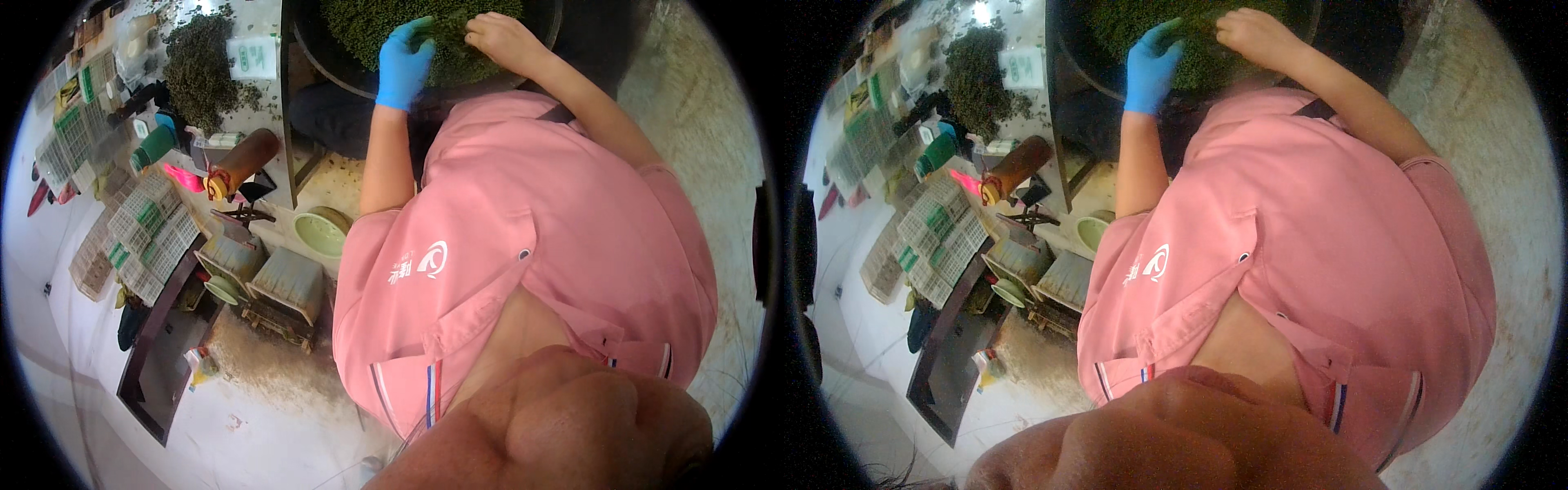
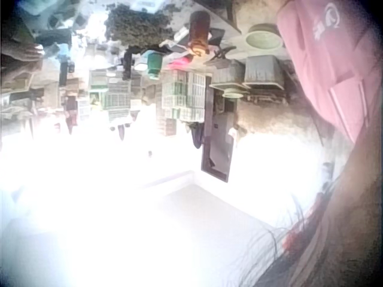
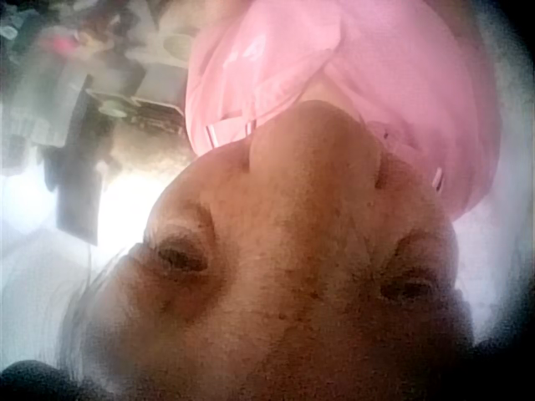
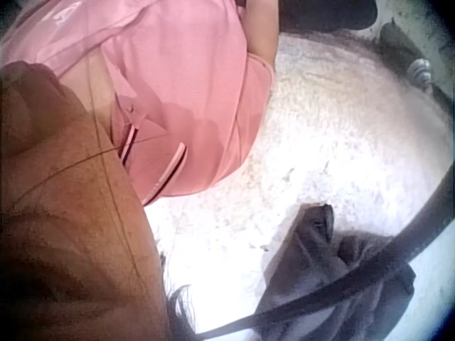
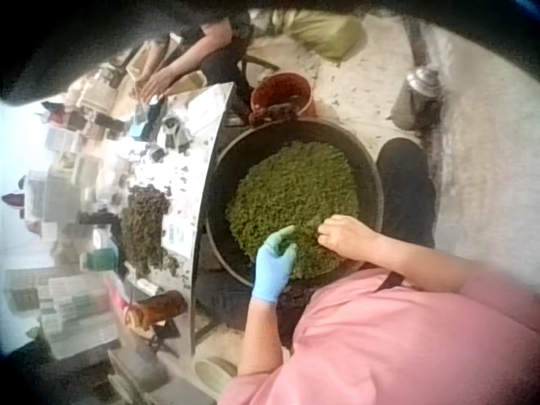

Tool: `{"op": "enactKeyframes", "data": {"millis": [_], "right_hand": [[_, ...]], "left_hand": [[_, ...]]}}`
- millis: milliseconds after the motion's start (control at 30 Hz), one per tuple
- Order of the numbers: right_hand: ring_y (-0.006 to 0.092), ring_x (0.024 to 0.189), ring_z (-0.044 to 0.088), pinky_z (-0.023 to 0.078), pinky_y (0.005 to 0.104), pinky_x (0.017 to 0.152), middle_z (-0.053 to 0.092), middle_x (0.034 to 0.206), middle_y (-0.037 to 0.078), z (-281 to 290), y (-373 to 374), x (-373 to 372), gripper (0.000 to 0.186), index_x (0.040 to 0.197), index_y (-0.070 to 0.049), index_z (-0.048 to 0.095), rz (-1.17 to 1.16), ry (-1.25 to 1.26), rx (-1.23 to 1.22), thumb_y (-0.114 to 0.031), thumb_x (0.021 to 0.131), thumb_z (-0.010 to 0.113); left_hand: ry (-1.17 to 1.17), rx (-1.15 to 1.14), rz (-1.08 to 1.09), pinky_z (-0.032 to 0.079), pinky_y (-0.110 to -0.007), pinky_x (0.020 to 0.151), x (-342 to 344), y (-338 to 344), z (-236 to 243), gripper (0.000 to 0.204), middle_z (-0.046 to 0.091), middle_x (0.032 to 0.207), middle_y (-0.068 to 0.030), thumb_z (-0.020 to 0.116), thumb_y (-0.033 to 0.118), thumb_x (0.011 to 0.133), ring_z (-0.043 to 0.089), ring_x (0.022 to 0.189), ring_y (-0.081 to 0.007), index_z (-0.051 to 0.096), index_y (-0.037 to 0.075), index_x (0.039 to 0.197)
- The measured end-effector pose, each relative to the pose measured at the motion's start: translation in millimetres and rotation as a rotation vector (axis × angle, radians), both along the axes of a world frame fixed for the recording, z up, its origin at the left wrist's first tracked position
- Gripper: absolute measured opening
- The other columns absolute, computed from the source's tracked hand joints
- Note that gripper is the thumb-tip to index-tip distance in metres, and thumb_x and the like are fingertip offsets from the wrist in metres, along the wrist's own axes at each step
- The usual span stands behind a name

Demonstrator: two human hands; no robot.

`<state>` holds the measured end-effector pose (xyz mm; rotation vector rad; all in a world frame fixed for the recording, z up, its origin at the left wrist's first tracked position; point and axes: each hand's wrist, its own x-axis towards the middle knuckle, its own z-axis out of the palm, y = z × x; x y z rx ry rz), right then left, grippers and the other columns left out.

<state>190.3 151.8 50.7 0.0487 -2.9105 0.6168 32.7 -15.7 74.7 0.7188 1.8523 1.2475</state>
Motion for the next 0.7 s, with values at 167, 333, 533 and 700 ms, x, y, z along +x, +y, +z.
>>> {"op": "enactKeyframes", "data": {"millis": [167,333,533,700], "right_hand": [[0.0261,0.091,0.061,0.049,0.037,0.082,0.059,0.087,0.008,2.1,-4.2,-4.9,0.005,0.08,-0.006,0.061,0.0,0.088,-0.032,-0.01,0.08,0.057],[0.0235,0.093,0.06,0.051,0.0339,0.084,0.061,0.094,0.006,4.7,-1.5,-3.2,0.013,0.09,-0.004,0.065,0.012,0.032,-0.017,-0.006,0.077,0.061],[0.0232,0.094,0.062,0.051,0.0339,0.084,0.064,0.098,0.006,8.9,-4.0,-7.4,0.016,0.092,-0.004,0.066,0.081,0.125,-0.034,-0.008,0.078,0.062],[0.0229,0.093,0.062,0.051,0.0335,0.083,0.064,0.096,0.006,8.5,-7.4,-10.2,0.012,0.089,-0.004,0.065,0.097,0.104,-0.005,-0.009,0.079,0.062]], "left_hand": [[0.942,-0.05,-0.259,0.052,-0.041,0.081,23.4,13.3,8.2,0.016,0.072,0.096,-0.0116,0.073,0.013,0.082,0.064,0.089,-0.0342,0.075,0.012,0.098],[0.515,-0.121,0.035,0.052,-0.038,0.082,8.4,8.3,38.4,0.043,0.066,0.104,-0.0139,0.085,0.025,0.074,0.064,0.095,-0.0263,0.07,0.005,0.109],[-0.52,-0.158,-0.051,0.057,-0.034,0.076,-22.8,17.4,-1.4,0.062,0.068,0.117,-0.017,0.088,0.03,0.072,0.068,0.097,-0.0197,0.066,0.0,0.122],[0.067,-0.368,-0.237,0.058,-0.038,0.072,-42.3,11.6,-70.2,0.05,0.073,0.09,-0.0181,0.086,0.035,0.07,0.072,0.078,-0.0242,0.074,0.0,0.104]]}}
